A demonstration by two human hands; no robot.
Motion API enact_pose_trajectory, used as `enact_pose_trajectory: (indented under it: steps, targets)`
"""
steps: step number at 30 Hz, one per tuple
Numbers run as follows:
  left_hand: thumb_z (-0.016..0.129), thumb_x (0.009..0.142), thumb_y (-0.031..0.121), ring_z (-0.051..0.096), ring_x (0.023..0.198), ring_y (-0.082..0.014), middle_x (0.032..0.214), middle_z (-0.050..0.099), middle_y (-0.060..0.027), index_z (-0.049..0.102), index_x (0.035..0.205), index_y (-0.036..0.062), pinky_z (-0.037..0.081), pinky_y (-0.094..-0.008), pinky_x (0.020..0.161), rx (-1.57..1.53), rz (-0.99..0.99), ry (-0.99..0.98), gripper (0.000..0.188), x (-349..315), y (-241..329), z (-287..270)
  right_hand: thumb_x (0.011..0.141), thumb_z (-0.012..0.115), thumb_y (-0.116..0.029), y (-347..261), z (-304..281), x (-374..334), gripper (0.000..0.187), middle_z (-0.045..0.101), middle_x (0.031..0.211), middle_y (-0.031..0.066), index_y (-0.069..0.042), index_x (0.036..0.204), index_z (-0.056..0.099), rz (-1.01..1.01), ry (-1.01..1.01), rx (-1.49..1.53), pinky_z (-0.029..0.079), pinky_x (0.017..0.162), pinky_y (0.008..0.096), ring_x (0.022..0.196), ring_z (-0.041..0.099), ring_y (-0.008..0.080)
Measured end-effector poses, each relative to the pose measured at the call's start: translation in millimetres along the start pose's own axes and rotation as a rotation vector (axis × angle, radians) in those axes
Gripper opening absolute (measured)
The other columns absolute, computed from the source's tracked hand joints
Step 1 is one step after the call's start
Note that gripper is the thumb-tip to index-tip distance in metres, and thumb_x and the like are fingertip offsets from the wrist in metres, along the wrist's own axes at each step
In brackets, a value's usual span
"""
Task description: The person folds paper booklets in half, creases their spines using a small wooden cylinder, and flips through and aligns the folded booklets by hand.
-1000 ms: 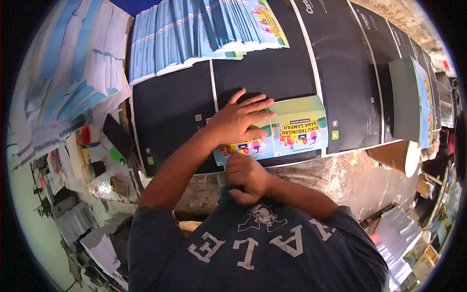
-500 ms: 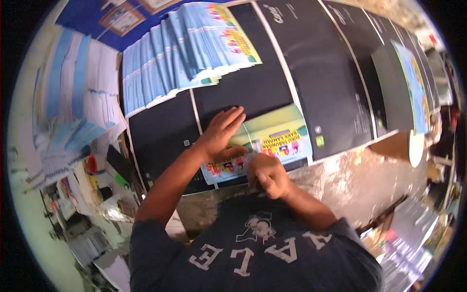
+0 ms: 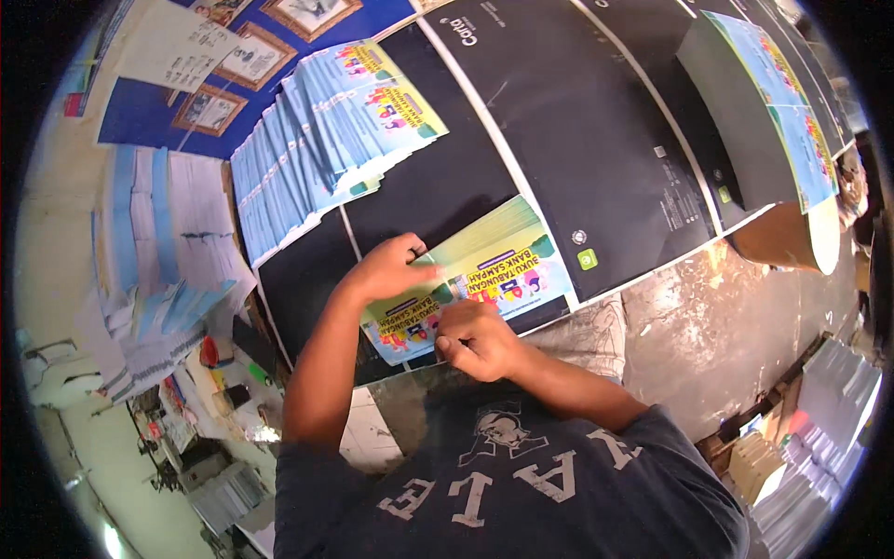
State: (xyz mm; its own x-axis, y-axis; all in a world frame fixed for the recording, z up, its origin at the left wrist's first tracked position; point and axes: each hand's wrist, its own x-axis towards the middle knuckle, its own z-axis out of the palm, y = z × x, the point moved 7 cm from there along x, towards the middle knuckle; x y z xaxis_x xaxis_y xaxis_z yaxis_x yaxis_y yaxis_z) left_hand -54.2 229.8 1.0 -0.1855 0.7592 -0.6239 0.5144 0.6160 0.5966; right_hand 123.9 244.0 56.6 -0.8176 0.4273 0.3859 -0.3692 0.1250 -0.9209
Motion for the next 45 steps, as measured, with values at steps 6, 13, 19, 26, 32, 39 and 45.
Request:
enact_pose_trajectory:
  steps: [6,13,19,26,32,39,45]
  targets:
    - [0.073,0.087,0.043,0.061,0.085,-0.0142,0.088,0.065,-0.0056,0.065,0.099,0.0007,0.048,-0.0305,0.073,-0.17,-0.196,0.179,0.045,-68.5,-79.7,-34.0,0.083,0.056,-0.019,-1.5,0.0,-1.6,0.029,0.053,0.063,0.0167,-0.002,0.06,0.051,0.02,0.017,-0.01,0.041,0.061,0.0477,0.065,0.054,0.0398]
    - [0.067,0.094,0.031,0.061,0.095,-0.015,0.104,0.067,-0.0062,0.066,0.114,0.0028,0.047,-0.0324,0.087,-1.026,-0.336,0.365,0.034,-119.6,-110.5,36.0,0.096,0.047,-0.029,9.2,7.8,-8.1,0.047,0.06,0.061,0.0115,-0.004,0.057,0.051,0.016,-0.063,0.013,0.043,0.059,0.0379,0.059,0.056,0.0259]
    - [0.065,0.094,0.022,0.065,0.078,-0.0156,0.089,0.072,-0.0077,0.069,0.106,-0.0008,0.051,-0.0335,0.074,-0.256,0.111,0.771,0.026,-132.2,-78.6,26.6,0.095,0.049,-0.029,11.1,8.5,-7.8,0.044,0.059,0.065,0.0125,-0.002,0.061,0.054,0.123,-0.016,0.085,0.042,0.061,0.0401,0.062,0.057,0.03]
    - [0.065,0.095,0.026,0.069,0.084,-0.0185,0.095,0.073,-0.012,0.068,0.112,0.0017,0.052,-0.0338,0.076,-0.553,0.085,0.768,0.03,-130.4,-92.3,19.2,0.098,0.046,-0.034,9.8,15.6,-9.5,0.049,0.061,0.066,0.0132,-0.001,0.064,0.058,0.065,-0.058,0.029,0.043,0.061,0.039,0.062,0.058,0.0293]
    - [0.066,0.092,0.031,0.069,0.086,-0.0247,0.091,0.072,-0.0132,0.069,0.11,0.0032,0.052,-0.0393,0.075,-0.105,-0.127,0.654,0.032,-130.1,-86.6,28.3,0.098,0.045,-0.036,10.2,14.9,-6.7,0.052,0.061,0.066,0.0145,0.002,0.065,0.06,0.152,-0.025,0.078,0.043,0.061,0.0381,0.062,0.057,0.0275]
    - [0.074,0.084,0.029,0.059,0.109,-0.0313,0.113,0.065,-0.0149,0.069,0.11,0.006,0.046,-0.0474,0.091,0.064,0.142,0.867,0.035,-138.1,-83.4,11.5,0.099,0.044,-0.032,10.8,12.3,-8.5,0.05,0.06,0.066,0.0135,0.002,0.066,0.06,0.167,-0.034,0.043,0.042,0.061,0.0368,0.063,0.055,0.0256]
    - [0.077,0.078,0.033,0.034,0.141,-0.0262,0.142,0.051,-0.0046,0.071,0.115,0.0224,0.027,-0.053,0.111,0.487,0.39,0.703,0.039,-124.3,-48.1,-4.2,0.099,0.044,-0.031,5.3,18.4,-4.5,0.05,0.06,0.066,0.0147,0.002,0.065,0.058,0.163,-0.073,0.063,0.042,0.061,0.0362,0.063,0.055,0.0249]
